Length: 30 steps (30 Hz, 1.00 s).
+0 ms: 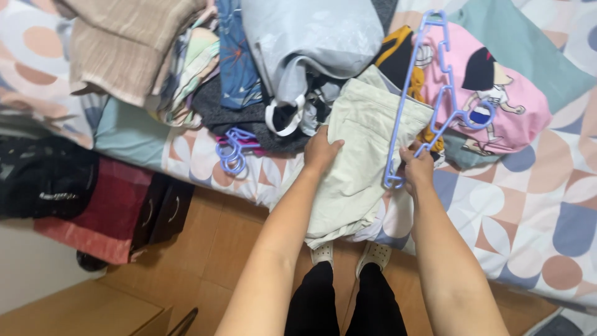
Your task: The person is seen taking clothes from a bed, folding them, and putting them on hangers to be placed in a wardrobe.
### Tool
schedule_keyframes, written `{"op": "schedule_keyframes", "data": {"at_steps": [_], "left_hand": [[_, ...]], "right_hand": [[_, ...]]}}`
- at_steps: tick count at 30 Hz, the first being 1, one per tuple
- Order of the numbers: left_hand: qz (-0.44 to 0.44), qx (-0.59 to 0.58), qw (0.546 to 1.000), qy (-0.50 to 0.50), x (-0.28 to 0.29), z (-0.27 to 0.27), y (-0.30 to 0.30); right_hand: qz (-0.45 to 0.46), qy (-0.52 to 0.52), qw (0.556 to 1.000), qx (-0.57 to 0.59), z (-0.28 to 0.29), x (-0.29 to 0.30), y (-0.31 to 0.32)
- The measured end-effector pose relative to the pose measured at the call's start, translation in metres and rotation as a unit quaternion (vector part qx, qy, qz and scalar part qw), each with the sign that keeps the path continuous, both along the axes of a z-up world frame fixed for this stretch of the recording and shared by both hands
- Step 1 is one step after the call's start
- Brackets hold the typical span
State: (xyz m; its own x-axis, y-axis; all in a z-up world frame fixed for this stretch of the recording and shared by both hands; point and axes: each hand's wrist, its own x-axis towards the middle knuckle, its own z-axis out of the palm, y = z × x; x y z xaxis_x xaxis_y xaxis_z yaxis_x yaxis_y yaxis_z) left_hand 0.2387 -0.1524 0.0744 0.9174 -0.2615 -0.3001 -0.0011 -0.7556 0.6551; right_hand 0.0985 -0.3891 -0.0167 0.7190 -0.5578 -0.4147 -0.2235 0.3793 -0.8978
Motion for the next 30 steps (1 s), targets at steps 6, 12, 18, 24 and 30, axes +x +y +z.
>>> {"op": "schedule_keyframes", "data": {"at_steps": [6, 12, 18, 24, 30], "left_hand": [[-0.024, -0.207, 0.966, -0.155, 0.056, -0.106, -0.034], [0.042, -0.158, 0.981, -0.102, 0.081, -0.072, -0.062], [-0.005, -0.395, 0.885, 0.247, 0.051, -0.005, -0.062], [-0.154, -0.412, 0.848, 0.295, 0.009, 0.036, -0.021], [-0.248, -0.423, 0.870, 0.053, -0.047, 0.159, -0.039]], "right_hand": [[-0.051, 0.017, 0.996, 0.069, 0.007, -0.011, 0.004], [-0.025, -0.059, 0.998, 0.009, 0.021, 0.015, 0.017], [-0.032, -0.122, 0.989, 0.072, 0.046, -0.002, 0.021], [-0.030, -0.104, 0.983, 0.151, 0.086, -0.044, 0.033], [-0.051, -0.166, 0.983, 0.051, 0.172, -0.139, 0.014]]}}
